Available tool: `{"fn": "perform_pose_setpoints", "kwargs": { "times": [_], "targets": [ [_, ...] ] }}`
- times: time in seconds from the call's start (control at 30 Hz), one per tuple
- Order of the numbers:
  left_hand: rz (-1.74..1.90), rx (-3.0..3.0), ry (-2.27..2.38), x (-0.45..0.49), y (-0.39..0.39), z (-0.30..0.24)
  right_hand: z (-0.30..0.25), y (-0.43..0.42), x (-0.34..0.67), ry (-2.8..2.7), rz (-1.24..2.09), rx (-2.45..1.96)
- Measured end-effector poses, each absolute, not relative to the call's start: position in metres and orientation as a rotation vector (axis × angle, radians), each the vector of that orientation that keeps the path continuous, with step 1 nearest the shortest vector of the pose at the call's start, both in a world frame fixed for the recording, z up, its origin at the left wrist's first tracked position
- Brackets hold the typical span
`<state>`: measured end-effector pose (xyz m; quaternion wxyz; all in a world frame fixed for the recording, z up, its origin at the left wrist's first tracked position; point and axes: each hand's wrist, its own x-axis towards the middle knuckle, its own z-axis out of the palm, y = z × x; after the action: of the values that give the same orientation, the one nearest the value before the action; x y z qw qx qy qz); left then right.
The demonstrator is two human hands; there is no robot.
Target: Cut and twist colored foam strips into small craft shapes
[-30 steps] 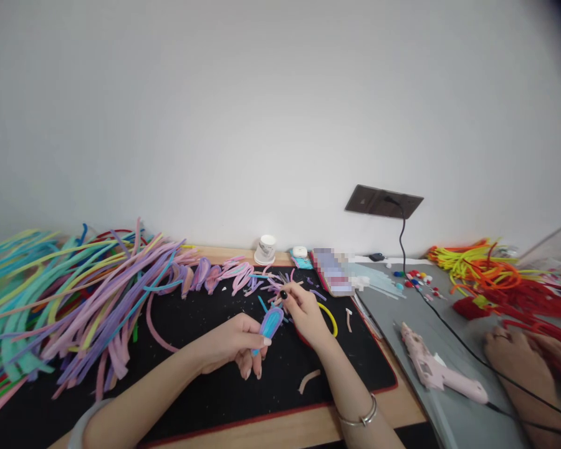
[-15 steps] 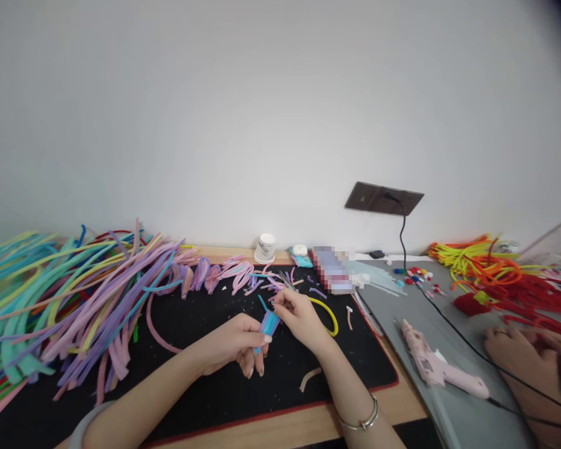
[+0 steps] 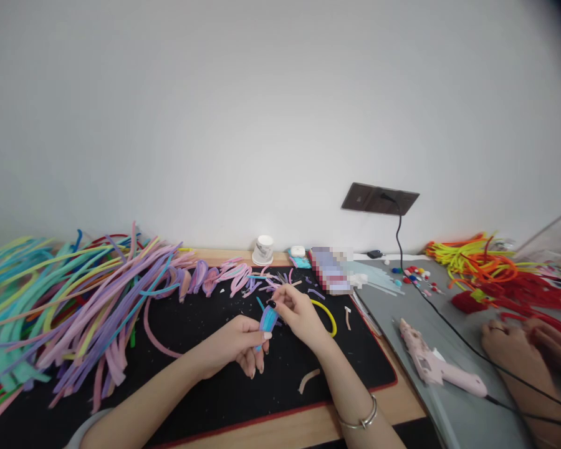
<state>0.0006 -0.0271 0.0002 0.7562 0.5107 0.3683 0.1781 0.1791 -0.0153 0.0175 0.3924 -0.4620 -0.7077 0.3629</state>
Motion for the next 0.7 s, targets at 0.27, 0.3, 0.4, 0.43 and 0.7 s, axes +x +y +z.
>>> {"fn": "perform_pose_setpoints", "kwargs": {
  "times": [0.27, 0.3, 0.4, 0.43, 0.7],
  "targets": [
    [0.473, 1.198, 0.873, 0.002, -0.026, 0.002, 0.022, 0.001, 0.191, -1.716, 0.676, -1.295],
    [0.461, 1.202, 0.860, 0.002, -0.026, 0.001, 0.025, 0.007, 0.192, -1.669, 0.615, -1.324],
    [0.420, 1.194, 0.845, 0.003, -0.025, -0.002, 0.030, 0.030, 0.183, -1.682, 0.549, -1.376],
    [0.417, 1.193, 0.843, 0.003, -0.024, -0.004, 0.030, 0.039, 0.175, -1.736, 0.569, -1.368],
    [0.476, 1.145, 0.791, 0.002, -0.021, -0.014, 0.028, 0.094, 0.095, -2.123, 0.500, -1.426]
  ]
}}
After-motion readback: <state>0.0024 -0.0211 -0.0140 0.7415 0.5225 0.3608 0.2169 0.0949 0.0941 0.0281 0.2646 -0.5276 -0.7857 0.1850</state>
